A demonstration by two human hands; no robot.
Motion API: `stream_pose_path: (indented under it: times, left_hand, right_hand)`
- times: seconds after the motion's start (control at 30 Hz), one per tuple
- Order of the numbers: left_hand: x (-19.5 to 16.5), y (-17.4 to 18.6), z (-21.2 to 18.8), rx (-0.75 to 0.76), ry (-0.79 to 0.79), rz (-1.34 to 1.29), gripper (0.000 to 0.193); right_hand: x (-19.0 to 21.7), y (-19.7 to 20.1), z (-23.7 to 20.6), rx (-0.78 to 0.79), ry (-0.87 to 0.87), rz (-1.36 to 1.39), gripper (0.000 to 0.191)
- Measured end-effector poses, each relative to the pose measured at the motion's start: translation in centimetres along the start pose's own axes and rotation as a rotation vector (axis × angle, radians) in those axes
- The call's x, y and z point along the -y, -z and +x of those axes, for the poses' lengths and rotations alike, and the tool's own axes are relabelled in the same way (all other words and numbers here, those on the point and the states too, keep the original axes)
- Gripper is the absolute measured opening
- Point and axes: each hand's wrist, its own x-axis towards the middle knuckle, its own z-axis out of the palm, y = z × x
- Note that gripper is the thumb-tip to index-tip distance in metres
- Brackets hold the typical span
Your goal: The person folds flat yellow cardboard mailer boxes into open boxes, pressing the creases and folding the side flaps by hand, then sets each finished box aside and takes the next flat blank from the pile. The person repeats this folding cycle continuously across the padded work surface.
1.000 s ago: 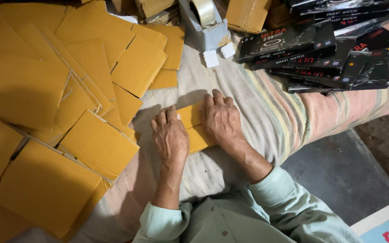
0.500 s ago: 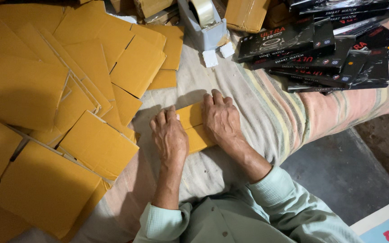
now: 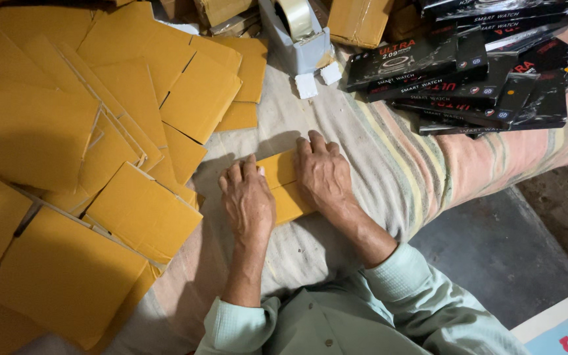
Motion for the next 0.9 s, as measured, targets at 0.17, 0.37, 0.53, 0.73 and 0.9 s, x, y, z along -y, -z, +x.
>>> stream_pose_path:
  times: [0.17, 0.37, 0.53, 0.73, 0.9]
  left_hand:
    - [0.03, -0.16, 0.01, -0.001, 0.002, -0.022, 0.037]
    - [0.01, -0.03, -0.26, -0.019, -0.019, -0.02, 0.038]
    - [0.22, -0.18, -0.11, -0.032, -0.017, -0.038, 0.035]
    - [0.05, -0.12, -0.27, -0.018, -0.019, -0.004, 0.044]
    - [0.01, -0.1, -0.23, -0.052, -0.026, -0.009, 0.037]
  right_hand:
    - [-0.21, -0.16, -0.04, -0.046, 0.042, -0.03, 0.039]
    - [-0.25, -0.24, -0.17, -0.014, 0.01, -0.017, 0.041]
    - [-0.08, 0.08, 0.08, -0.003, -0.027, 0.021, 0.034]
    - [0.22, 0.35, 0.04, 0.069, -0.035, -0.004, 0.045]
    - [-0.11, -0.01, -0.07, 0.005, 0.014, -0.037, 0.049]
